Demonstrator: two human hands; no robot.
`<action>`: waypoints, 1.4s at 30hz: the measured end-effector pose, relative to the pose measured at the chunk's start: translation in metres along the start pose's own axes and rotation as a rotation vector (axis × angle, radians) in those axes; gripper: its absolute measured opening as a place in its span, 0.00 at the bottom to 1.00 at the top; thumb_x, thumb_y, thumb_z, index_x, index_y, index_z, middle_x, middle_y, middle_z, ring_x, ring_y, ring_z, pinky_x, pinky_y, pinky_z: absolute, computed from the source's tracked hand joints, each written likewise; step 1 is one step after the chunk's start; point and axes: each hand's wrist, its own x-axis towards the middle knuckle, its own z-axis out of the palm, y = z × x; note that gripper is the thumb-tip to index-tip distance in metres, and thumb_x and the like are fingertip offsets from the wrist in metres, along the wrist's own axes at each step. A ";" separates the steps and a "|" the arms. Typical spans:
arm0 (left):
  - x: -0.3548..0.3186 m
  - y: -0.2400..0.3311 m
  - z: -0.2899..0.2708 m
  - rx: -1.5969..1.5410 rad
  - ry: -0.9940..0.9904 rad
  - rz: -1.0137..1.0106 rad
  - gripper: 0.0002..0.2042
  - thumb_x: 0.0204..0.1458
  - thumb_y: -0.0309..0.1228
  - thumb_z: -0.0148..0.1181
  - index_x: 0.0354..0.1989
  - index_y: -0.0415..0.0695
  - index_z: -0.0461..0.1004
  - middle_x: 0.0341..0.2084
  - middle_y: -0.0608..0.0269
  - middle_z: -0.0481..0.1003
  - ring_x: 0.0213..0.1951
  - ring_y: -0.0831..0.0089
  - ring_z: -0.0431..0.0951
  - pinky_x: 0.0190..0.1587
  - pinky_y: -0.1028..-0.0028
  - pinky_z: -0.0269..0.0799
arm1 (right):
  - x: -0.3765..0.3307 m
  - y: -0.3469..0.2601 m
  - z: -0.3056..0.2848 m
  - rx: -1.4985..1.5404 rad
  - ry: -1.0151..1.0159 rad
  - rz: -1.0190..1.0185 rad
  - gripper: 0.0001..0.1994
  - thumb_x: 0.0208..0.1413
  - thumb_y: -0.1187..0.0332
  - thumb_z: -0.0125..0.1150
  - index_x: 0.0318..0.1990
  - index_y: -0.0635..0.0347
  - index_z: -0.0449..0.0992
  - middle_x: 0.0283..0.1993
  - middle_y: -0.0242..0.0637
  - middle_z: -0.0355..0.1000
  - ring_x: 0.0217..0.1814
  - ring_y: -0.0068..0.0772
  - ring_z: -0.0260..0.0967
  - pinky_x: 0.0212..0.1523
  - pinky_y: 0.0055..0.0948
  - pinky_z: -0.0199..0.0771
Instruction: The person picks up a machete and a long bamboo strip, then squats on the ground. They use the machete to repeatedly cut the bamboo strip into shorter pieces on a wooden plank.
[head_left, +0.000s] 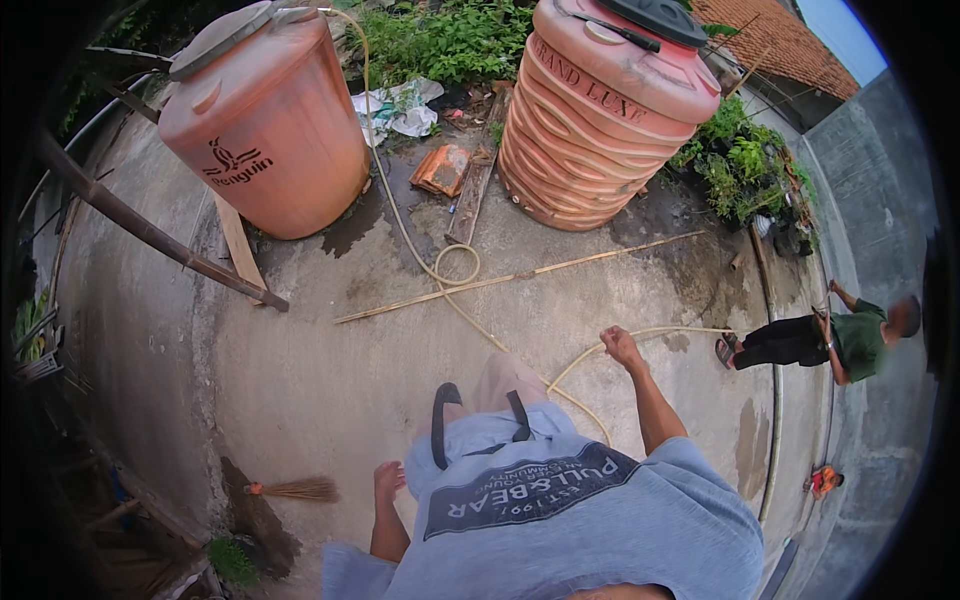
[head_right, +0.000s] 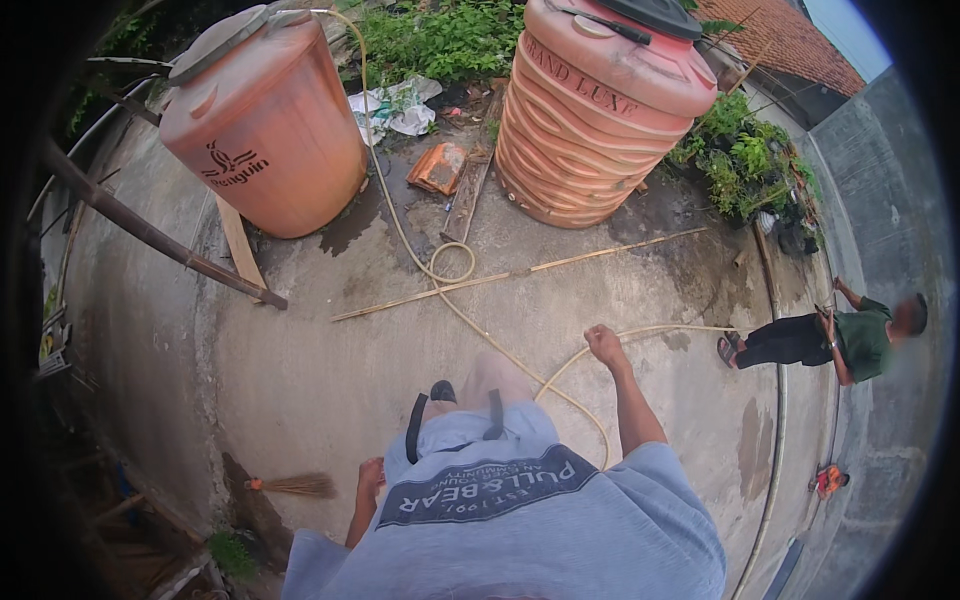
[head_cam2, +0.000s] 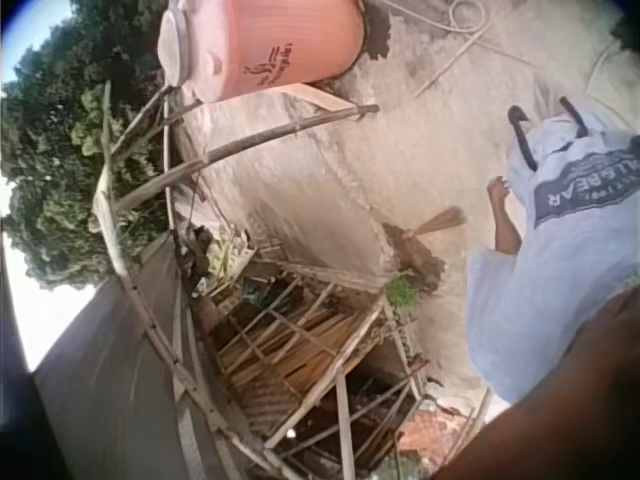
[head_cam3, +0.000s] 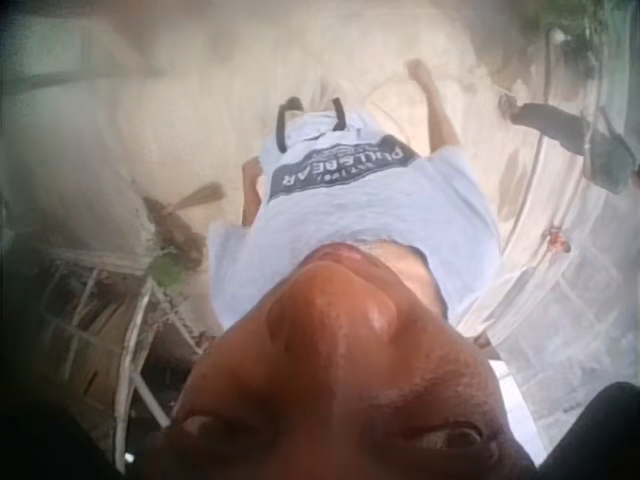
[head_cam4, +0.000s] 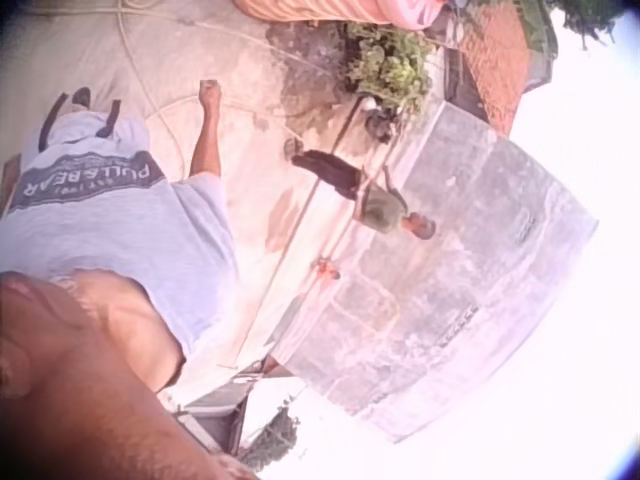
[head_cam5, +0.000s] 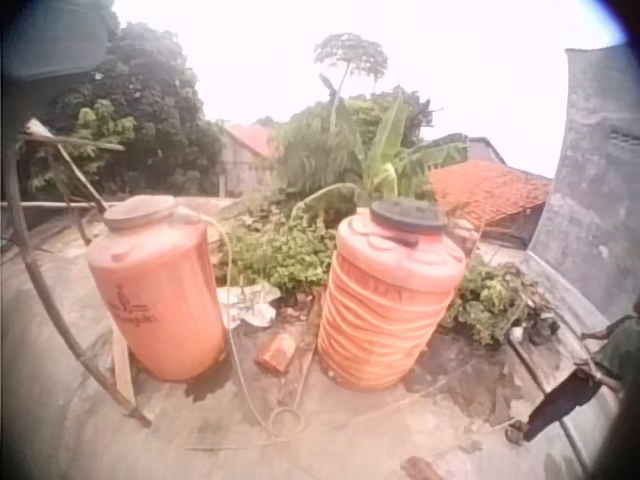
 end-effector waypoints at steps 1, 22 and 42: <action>0.030 0.068 0.013 -0.118 0.025 0.175 0.12 0.65 0.35 0.54 0.51 0.42 0.73 0.38 0.55 0.80 0.36 0.67 0.83 0.37 0.66 0.78 | 0.069 -0.060 -0.033 0.062 0.121 -0.186 0.20 0.65 0.55 0.61 0.51 0.66 0.77 0.40 0.44 0.80 0.38 0.33 0.77 0.41 0.33 0.77; 0.025 0.133 0.407 -0.697 0.220 -0.325 0.11 0.59 0.36 0.58 0.41 0.42 0.79 0.30 0.57 0.79 0.29 0.66 0.78 0.31 0.66 0.73 | 0.606 -0.444 -0.402 -1.034 1.076 -0.372 0.34 0.57 0.59 0.57 0.74 0.36 0.61 0.72 0.39 0.64 0.73 0.43 0.62 0.64 0.54 0.68; 0.050 0.333 0.217 -0.783 0.661 0.399 0.12 0.65 0.35 0.56 0.48 0.40 0.78 0.37 0.57 0.81 0.36 0.72 0.83 0.38 0.73 0.78 | 0.549 -0.466 -0.381 -0.482 0.925 -0.540 0.23 0.61 0.56 0.64 0.57 0.61 0.72 0.42 0.48 0.74 0.44 0.49 0.75 0.45 0.44 0.76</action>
